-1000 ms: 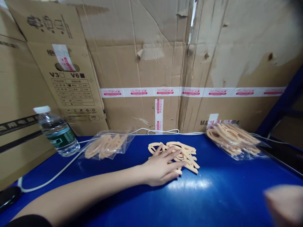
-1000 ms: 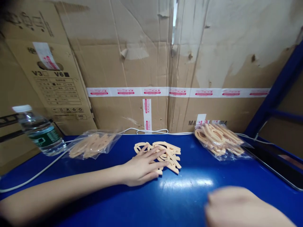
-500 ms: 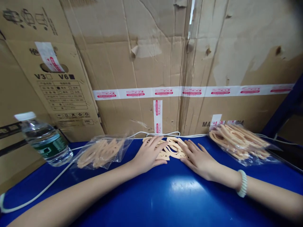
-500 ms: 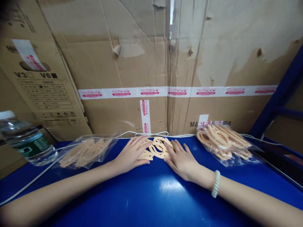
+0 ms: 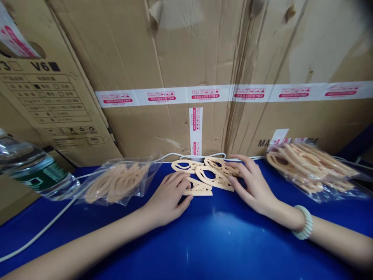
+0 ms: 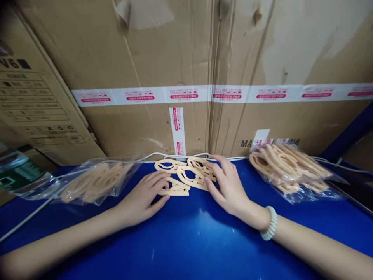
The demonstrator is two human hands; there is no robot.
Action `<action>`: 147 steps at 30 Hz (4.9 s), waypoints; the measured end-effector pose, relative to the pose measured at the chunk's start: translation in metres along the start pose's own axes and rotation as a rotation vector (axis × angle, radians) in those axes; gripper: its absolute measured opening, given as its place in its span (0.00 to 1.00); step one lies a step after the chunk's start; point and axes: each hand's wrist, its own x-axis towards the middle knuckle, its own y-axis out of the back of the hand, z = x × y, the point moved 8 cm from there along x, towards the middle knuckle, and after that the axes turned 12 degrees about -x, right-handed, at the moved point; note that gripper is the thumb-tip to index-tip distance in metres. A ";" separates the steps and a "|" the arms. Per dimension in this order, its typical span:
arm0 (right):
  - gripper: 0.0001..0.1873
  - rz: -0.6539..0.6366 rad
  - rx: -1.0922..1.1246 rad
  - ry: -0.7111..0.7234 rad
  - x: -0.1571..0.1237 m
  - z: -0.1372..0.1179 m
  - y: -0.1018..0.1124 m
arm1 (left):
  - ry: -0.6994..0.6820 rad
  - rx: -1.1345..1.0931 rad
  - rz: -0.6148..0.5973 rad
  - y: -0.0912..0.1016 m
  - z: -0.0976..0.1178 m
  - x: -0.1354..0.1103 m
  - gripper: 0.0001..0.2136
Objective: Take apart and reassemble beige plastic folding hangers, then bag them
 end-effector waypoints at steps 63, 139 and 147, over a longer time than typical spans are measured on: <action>0.05 -0.121 0.844 -0.043 -0.019 -0.054 0.004 | 0.155 -0.777 -0.089 -0.028 0.044 -0.011 0.11; 0.07 0.050 -0.027 0.706 -0.052 -0.124 0.042 | 0.327 -1.422 0.074 -0.033 0.031 -0.014 0.36; 0.13 0.060 -0.206 0.627 -0.050 -0.119 0.035 | 0.415 -1.306 0.136 -0.033 0.023 -0.019 0.12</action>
